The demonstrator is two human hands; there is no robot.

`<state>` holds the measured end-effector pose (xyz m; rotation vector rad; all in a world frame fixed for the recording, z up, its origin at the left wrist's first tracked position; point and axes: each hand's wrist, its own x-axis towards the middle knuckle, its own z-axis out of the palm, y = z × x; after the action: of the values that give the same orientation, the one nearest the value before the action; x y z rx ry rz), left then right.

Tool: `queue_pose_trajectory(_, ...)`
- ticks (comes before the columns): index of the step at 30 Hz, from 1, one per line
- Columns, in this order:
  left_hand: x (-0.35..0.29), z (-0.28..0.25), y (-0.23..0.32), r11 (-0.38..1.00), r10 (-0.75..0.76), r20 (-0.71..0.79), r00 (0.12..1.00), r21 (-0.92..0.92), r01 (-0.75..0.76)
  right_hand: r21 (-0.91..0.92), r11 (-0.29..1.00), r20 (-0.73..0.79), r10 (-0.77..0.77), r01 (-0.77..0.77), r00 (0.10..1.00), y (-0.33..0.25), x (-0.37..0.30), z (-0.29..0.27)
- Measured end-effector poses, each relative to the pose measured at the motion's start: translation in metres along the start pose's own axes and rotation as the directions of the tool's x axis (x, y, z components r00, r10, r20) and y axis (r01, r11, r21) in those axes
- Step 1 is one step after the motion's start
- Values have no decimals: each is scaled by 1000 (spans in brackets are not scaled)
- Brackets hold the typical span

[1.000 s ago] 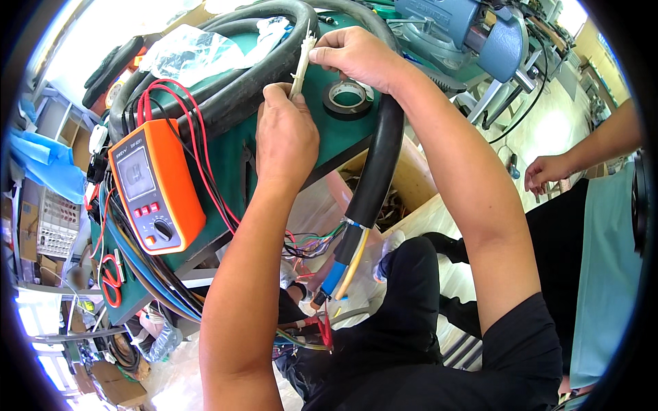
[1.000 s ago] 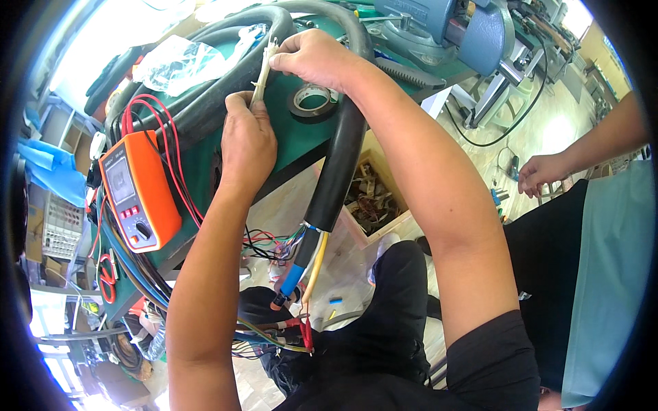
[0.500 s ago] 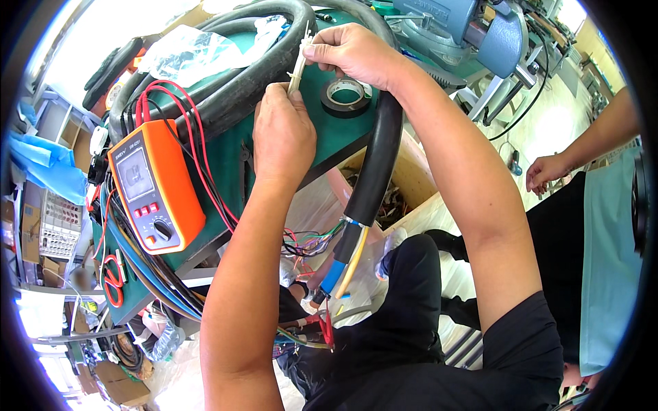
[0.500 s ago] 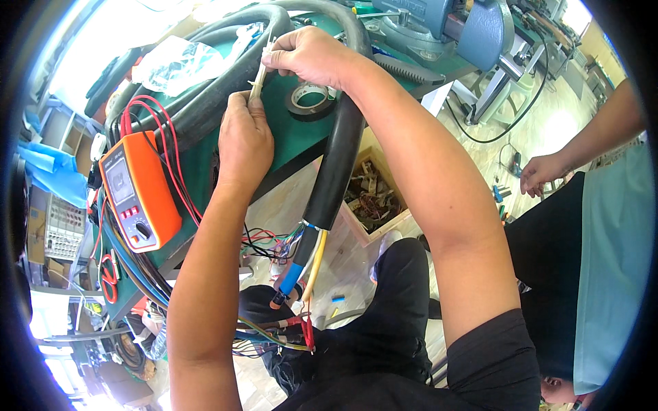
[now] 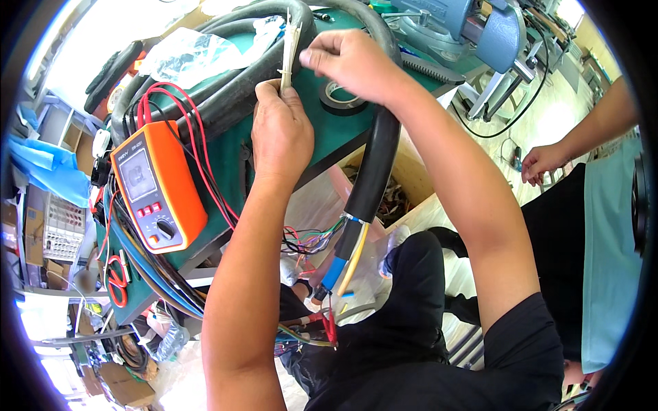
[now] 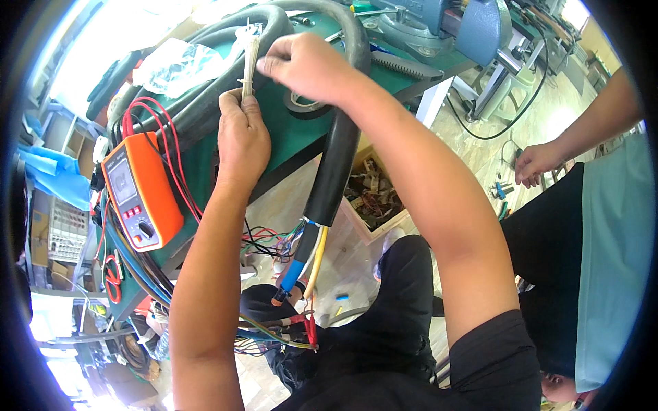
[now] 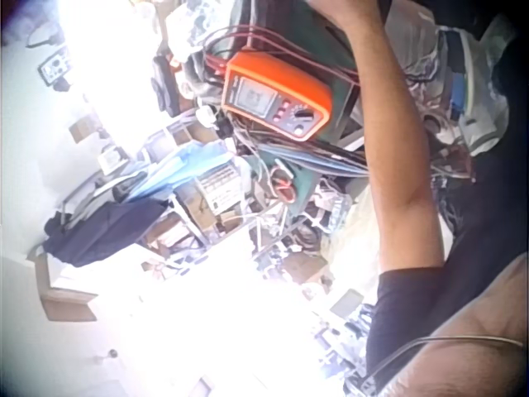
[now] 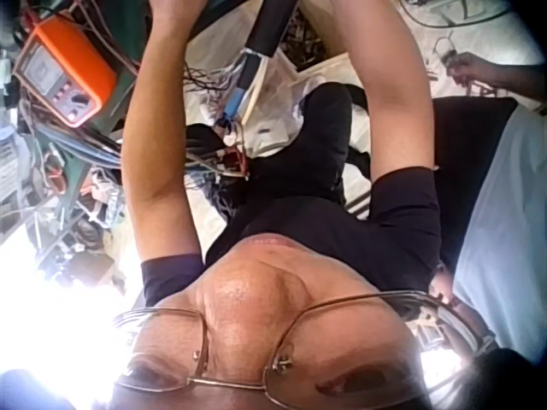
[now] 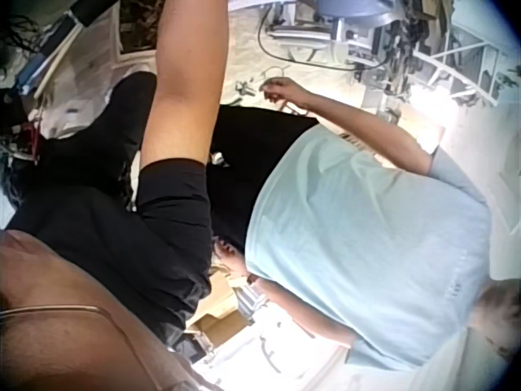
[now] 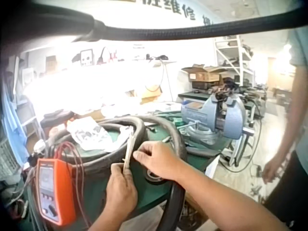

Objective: The person tests wires within a large black cable using a multimeter, then wraps electrical tape around a silver connector and the wires.

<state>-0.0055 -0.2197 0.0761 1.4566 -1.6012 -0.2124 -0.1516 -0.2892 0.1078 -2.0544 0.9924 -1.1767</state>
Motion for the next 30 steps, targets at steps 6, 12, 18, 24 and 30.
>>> queue_pose_trajectory(6, 0, 2, -3, 994, 33, 42, 999, -102, -29, 110, 989, 70, 94, -101, 993, -9, -16, 15)
queue_pose_trajectory(12, -1, -2, 2, 993, 43, 69, 997, -111, -35, 280, 944, 35, 175, -178, 984, -10, -15, 19)
queue_pose_trajectory(18, -1, 0, -1, 982, 59, 54, 997, -180, -48, 283, 938, 126, 172, -202, 977, -14, -17, 16)
queue_pose_trajectory(24, -1, -9, 7, 979, -33, 73, 997, -197, 47, 250, 957, 111, 125, -150, 986, -14, -18, 17)
queue_pose_trajectory(30, -2, -6, 6, 979, -50, -20, 999, -200, 45, 21, 1000, 81, 19, -21, 997, -12, -23, 19)
